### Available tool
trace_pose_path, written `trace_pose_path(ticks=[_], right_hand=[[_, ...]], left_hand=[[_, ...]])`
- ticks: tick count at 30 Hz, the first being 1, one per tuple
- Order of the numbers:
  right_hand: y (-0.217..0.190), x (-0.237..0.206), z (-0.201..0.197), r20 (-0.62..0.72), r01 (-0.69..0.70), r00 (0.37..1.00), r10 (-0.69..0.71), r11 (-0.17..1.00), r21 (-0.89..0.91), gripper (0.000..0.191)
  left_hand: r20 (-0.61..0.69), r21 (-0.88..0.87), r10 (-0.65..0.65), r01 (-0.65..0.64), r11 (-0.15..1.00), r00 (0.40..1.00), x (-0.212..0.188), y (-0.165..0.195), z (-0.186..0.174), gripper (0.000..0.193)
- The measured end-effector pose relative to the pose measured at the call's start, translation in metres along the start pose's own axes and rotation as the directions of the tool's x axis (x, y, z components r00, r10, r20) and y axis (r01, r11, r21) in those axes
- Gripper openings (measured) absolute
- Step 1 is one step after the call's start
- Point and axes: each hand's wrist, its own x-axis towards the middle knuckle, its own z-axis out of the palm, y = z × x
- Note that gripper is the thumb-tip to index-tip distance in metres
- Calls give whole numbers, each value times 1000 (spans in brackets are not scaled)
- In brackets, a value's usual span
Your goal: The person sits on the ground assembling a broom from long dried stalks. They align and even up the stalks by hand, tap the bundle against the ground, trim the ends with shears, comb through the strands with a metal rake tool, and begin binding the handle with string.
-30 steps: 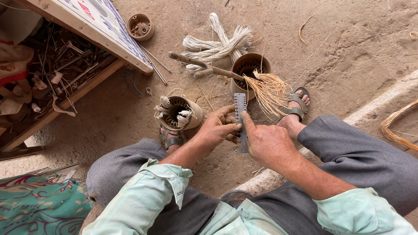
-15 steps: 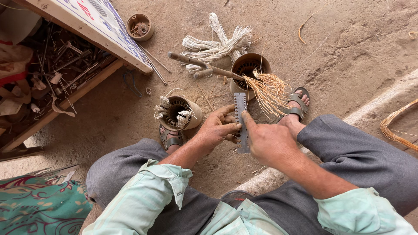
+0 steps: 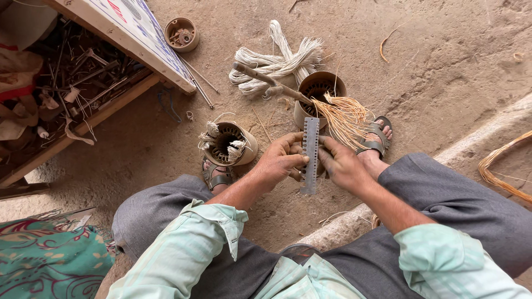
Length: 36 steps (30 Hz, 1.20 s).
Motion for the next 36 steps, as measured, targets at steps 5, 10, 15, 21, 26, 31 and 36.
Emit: trace_pose_path(ticks=[5,10,15,21,26,31,36], right_hand=[[27,19,2,55,43,996,-70,920,390,31],[36,21,17,37,-61,998,49,868,492,26],[40,25,15,-35,-62,996,86,892,448,18],[36,12,-4,-70,-47,996,47,999,2,20],[35,-3,-48,-71,-60,997,22,811,-582,40],[57,8,-70,-150,-200,980,134,727,-657,72],[71,41,-50,-437,-298,899,-21,703,-646,121]], left_hand=[[-49,24,-68,69,997,996,3,-1,-9,53],[-55,63,-82,86,994,995,5,0,-11,36],[-159,121,-117,137,983,980,4,7,-11,31],[-373,282,-13,127,951,928,-12,28,-24,24],[-392,863,203,283,418,897,-23,29,-25,25],[-441,849,127,367,381,888,-13,-2,-39,27],[-594,717,37,508,478,804,1,-83,-28,26]])
